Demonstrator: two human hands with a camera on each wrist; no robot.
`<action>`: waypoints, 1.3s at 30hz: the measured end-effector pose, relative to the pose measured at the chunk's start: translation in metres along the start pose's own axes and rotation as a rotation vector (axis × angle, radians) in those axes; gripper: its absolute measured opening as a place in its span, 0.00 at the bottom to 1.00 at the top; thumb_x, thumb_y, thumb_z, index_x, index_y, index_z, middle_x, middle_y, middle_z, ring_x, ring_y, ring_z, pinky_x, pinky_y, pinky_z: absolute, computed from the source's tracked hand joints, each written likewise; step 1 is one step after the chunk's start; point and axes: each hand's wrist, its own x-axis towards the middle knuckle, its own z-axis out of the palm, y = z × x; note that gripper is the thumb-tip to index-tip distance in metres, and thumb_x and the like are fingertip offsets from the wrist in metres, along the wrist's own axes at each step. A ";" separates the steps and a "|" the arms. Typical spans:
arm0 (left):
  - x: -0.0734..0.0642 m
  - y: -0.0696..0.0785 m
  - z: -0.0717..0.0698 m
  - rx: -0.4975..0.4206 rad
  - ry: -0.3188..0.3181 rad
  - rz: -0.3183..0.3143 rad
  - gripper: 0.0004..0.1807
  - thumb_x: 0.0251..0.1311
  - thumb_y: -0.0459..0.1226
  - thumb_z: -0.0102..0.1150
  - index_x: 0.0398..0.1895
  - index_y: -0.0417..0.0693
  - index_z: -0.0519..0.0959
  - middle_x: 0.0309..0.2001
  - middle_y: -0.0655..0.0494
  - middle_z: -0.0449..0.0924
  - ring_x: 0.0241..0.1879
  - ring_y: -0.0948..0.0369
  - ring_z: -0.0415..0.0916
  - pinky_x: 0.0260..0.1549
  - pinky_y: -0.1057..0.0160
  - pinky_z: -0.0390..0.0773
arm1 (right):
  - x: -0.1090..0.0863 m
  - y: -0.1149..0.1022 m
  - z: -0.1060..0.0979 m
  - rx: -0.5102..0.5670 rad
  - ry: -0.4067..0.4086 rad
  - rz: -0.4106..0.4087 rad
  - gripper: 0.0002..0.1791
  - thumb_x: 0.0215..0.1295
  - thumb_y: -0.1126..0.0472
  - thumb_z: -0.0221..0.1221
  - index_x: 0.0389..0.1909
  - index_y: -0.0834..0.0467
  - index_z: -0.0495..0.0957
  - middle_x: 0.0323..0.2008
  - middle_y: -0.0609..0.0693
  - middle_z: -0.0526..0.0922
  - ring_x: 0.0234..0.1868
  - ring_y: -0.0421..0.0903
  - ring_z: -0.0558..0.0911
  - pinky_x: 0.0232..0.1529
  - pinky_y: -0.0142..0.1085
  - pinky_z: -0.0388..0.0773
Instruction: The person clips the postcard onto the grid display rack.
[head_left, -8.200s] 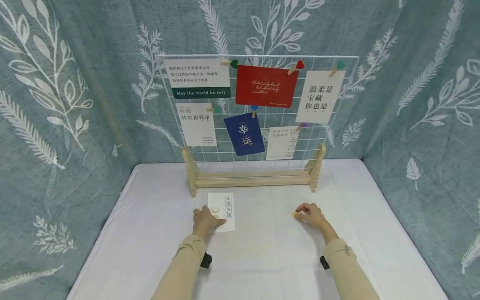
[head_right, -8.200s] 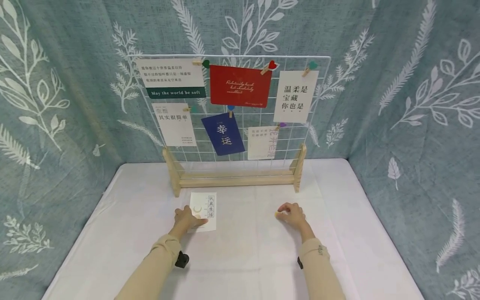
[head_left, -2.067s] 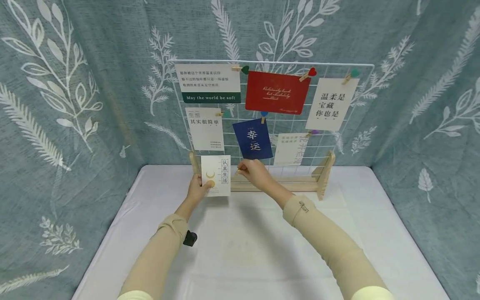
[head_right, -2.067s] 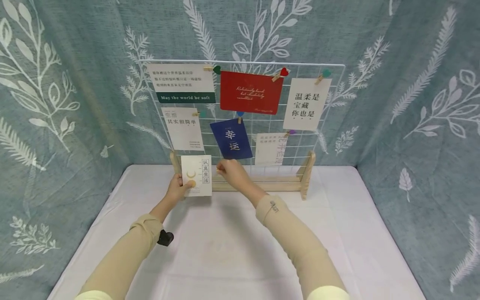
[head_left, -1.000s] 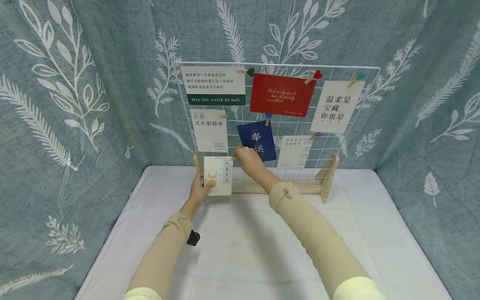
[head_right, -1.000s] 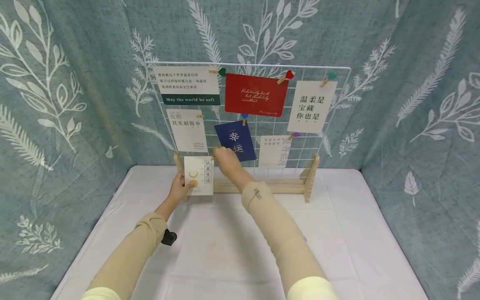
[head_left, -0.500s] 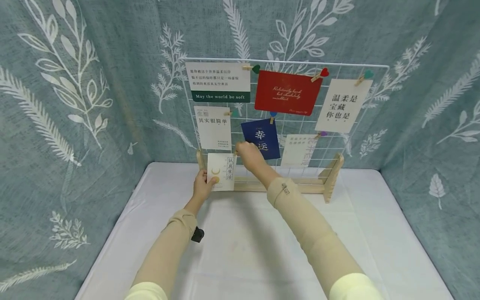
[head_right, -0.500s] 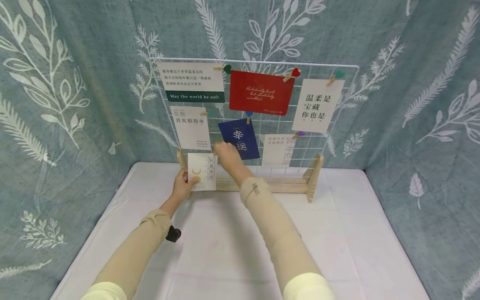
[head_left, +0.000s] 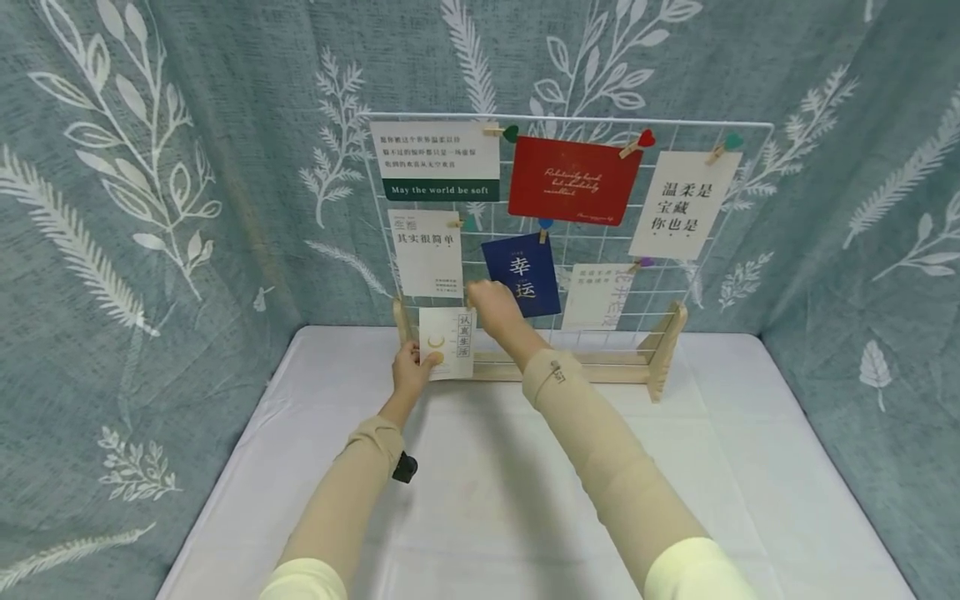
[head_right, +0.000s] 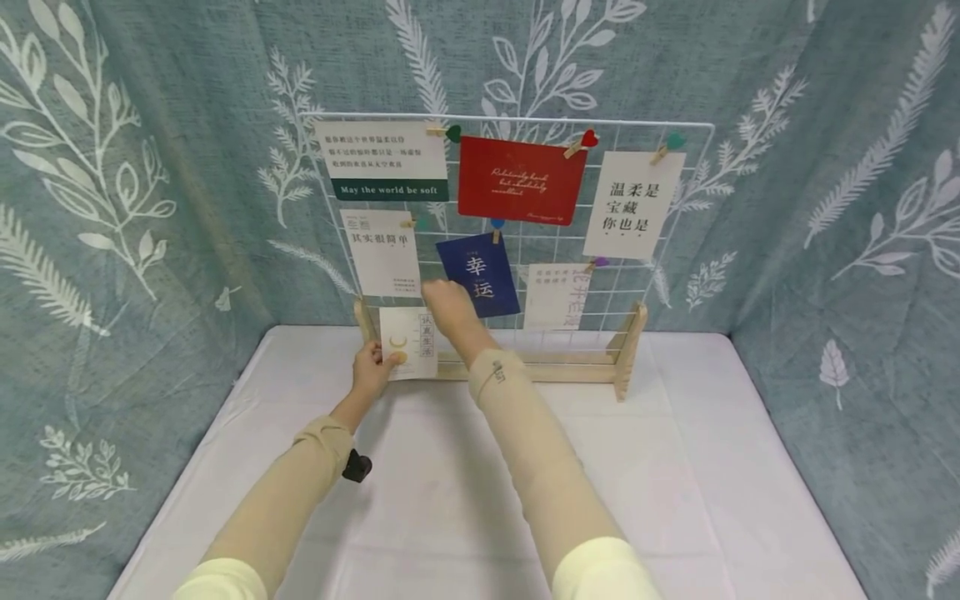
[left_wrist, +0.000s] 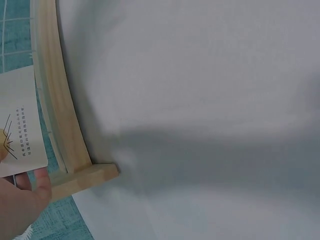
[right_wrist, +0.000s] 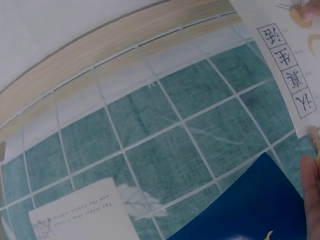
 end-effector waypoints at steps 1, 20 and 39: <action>0.000 0.001 0.002 -0.005 0.018 -0.006 0.21 0.56 0.40 0.65 0.49 0.40 0.73 0.42 0.41 0.84 0.40 0.52 0.82 0.36 0.59 0.81 | 0.000 0.000 0.000 -0.015 -0.003 0.003 0.14 0.55 0.76 0.59 0.41 0.62 0.79 0.42 0.54 0.85 0.44 0.51 0.84 0.49 0.37 0.80; 0.024 -0.029 0.021 0.009 0.275 -0.074 0.05 0.56 0.32 0.62 0.36 0.43 0.81 0.30 0.51 0.84 0.29 0.60 0.80 0.26 0.65 0.78 | -0.003 -0.003 0.014 0.008 0.037 0.028 0.11 0.59 0.74 0.56 0.42 0.62 0.80 0.41 0.54 0.86 0.42 0.51 0.85 0.47 0.38 0.81; 0.098 -0.126 0.069 -0.068 0.354 -0.194 0.12 0.61 0.44 0.59 0.48 0.65 0.82 0.51 0.56 0.82 0.52 0.55 0.78 0.47 0.58 0.80 | 0.001 -0.002 0.022 0.044 0.075 0.067 0.09 0.60 0.71 0.56 0.39 0.62 0.81 0.39 0.54 0.86 0.40 0.50 0.85 0.45 0.37 0.81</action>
